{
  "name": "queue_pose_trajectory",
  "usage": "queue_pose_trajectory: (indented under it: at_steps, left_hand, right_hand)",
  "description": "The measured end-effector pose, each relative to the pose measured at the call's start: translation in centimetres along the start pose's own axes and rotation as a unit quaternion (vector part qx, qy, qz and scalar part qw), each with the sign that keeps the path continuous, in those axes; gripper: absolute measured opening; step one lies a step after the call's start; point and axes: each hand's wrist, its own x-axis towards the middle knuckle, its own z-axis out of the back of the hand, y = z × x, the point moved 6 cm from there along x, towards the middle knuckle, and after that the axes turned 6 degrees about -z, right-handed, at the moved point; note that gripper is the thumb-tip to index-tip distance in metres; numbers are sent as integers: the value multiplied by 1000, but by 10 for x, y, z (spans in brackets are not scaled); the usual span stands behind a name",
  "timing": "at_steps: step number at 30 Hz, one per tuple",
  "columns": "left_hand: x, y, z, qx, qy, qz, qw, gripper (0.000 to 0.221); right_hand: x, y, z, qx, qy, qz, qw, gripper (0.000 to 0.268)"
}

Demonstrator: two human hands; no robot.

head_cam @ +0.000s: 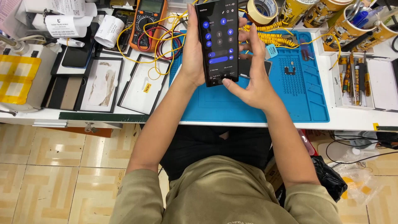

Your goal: Testing the functionality of a smartphone, including the touchscreen responsiveness, charging port, and camera app.

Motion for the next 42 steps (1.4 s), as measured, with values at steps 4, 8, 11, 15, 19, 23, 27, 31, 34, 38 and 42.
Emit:
queue_pose_trajectory:
  at_steps: [4, 8, 11, 15, 19, 23, 27, 31, 34, 38, 42]
  left_hand:
    - [0, 0, 8, 17, -6, -7, 1000, 99]
    - [0, -2, 9, 59, -50, -24, 997, 96]
    - [1, 5, 11, 102, -69, 7, 992, 97]
    - [-1, 19, 14, 144, -86, 60, 984, 97]
    - [-1, 22, 14, 146, -74, 58, 985, 95]
    - [1, 18, 16, 123, -75, 38, 989, 94]
    - [0, 11, 11, 136, -112, 30, 984, 95]
    - [1, 14, 11, 72, -102, 48, 991, 86]
    - [-2, 15, 5, 136, -192, 89, 968, 87]
    - [1, -2, 8, 172, -247, 8, 954, 81]
    - [-10, -10, 32, 227, -323, -18, 919, 85]
  right_hand:
    - [0, -1, 7, -7, -36, 15, 999, 101]
    - [-1, 1, 15, 2, -106, 24, 994, 79]
    - [-2, 2, 23, -13, -173, 29, 984, 68]
    - [-3, 6, 28, -24, -222, 40, 974, 57]
    - [-3, 7, 28, -42, -218, 44, 974, 56]
    - [-2, 8, 28, -35, -216, 39, 975, 58]
    - [-4, 4, 28, -18, -218, 28, 975, 61]
    - [-8, 2, 30, -87, -264, 2, 961, 62]
    - [-38, 7, 38, -53, -272, -12, 961, 59]
    - [-120, 2, 85, -35, -343, 55, 937, 37]
    - [-256, -24, 195, -236, -676, 12, 698, 46]
